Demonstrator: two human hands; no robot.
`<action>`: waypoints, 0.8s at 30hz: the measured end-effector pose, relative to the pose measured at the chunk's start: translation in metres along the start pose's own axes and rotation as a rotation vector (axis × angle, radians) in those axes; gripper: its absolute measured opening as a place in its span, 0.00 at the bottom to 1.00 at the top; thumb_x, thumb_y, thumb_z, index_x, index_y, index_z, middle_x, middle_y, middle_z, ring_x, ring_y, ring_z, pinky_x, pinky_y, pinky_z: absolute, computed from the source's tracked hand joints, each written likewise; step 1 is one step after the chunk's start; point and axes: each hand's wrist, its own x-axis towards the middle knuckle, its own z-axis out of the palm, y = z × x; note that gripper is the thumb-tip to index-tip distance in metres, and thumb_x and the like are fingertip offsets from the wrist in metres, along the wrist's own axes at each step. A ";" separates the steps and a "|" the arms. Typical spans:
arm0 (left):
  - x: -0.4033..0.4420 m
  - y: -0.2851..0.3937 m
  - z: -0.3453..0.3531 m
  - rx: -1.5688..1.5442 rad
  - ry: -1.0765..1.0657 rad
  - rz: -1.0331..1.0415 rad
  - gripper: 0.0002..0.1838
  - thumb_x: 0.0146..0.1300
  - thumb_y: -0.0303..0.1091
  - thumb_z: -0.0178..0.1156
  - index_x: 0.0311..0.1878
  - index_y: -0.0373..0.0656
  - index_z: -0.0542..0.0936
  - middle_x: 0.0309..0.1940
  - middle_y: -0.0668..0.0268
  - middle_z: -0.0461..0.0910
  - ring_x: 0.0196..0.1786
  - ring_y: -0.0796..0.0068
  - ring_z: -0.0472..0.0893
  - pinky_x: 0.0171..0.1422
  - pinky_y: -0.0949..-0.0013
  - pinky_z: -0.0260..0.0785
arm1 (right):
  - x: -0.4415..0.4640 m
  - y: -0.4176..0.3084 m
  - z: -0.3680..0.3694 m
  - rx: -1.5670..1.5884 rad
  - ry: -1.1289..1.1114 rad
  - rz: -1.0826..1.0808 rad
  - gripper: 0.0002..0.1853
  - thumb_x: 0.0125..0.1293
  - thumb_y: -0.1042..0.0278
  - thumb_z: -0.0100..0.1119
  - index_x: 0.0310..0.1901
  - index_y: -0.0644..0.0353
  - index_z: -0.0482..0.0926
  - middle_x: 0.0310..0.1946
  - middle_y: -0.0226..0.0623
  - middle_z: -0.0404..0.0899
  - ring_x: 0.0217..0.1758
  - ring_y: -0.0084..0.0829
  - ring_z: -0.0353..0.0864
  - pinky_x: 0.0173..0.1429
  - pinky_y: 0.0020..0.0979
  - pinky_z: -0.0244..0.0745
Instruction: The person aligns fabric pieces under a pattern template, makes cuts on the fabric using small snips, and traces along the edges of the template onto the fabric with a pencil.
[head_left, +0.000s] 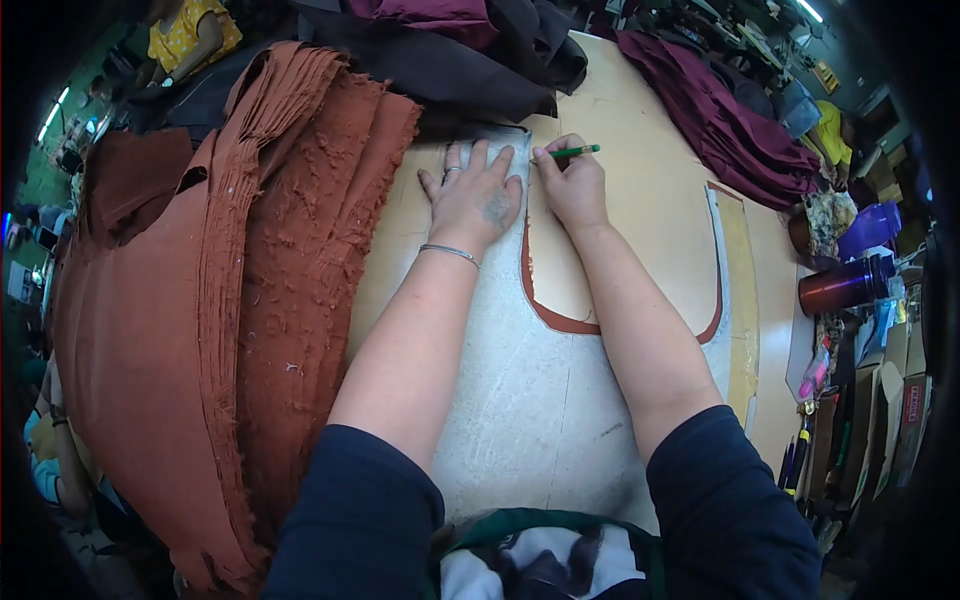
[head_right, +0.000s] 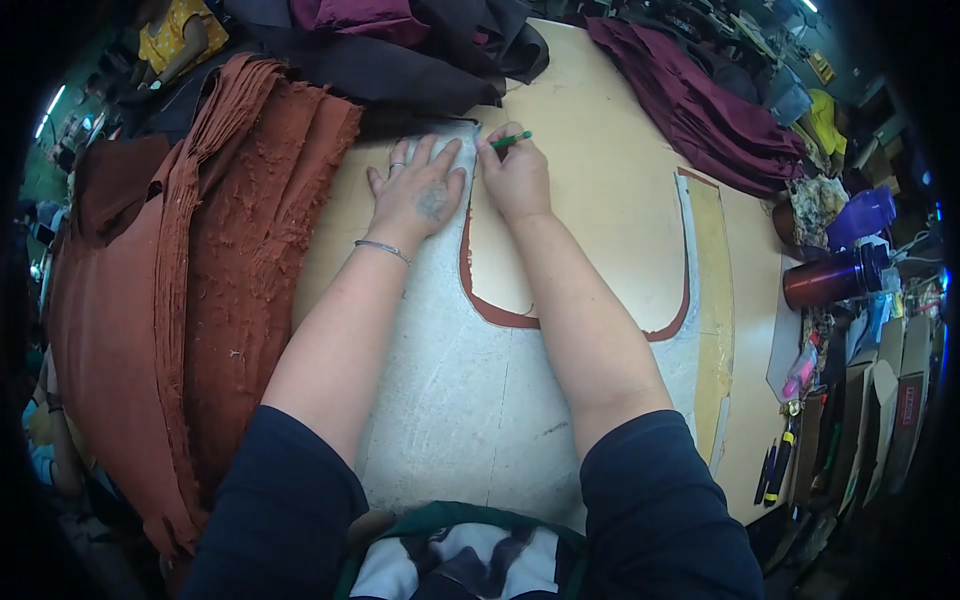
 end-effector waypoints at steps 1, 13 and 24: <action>0.000 0.000 -0.001 -0.004 -0.011 -0.003 0.23 0.60 0.47 0.43 0.60 0.59 0.63 0.62 0.67 0.56 0.66 0.56 0.52 0.61 0.35 0.45 | -0.008 -0.006 -0.003 -0.007 -0.015 -0.015 0.10 0.54 0.67 0.60 0.28 0.62 0.70 0.22 0.43 0.76 0.25 0.37 0.77 0.32 0.31 0.71; 0.001 0.004 -0.003 0.020 -0.055 -0.038 0.24 0.59 0.46 0.41 0.61 0.57 0.63 0.63 0.65 0.56 0.68 0.59 0.49 0.64 0.37 0.40 | -0.091 -0.040 -0.046 0.172 -0.286 0.030 0.08 0.56 0.70 0.58 0.31 0.65 0.72 0.19 0.42 0.75 0.22 0.32 0.78 0.30 0.29 0.71; 0.001 0.007 -0.009 0.035 -0.107 -0.054 0.24 0.60 0.46 0.39 0.61 0.56 0.63 0.64 0.64 0.54 0.68 0.60 0.47 0.65 0.38 0.39 | -0.066 -0.044 -0.035 0.021 -0.225 -0.097 0.08 0.56 0.70 0.57 0.33 0.66 0.72 0.23 0.49 0.75 0.29 0.44 0.76 0.36 0.35 0.70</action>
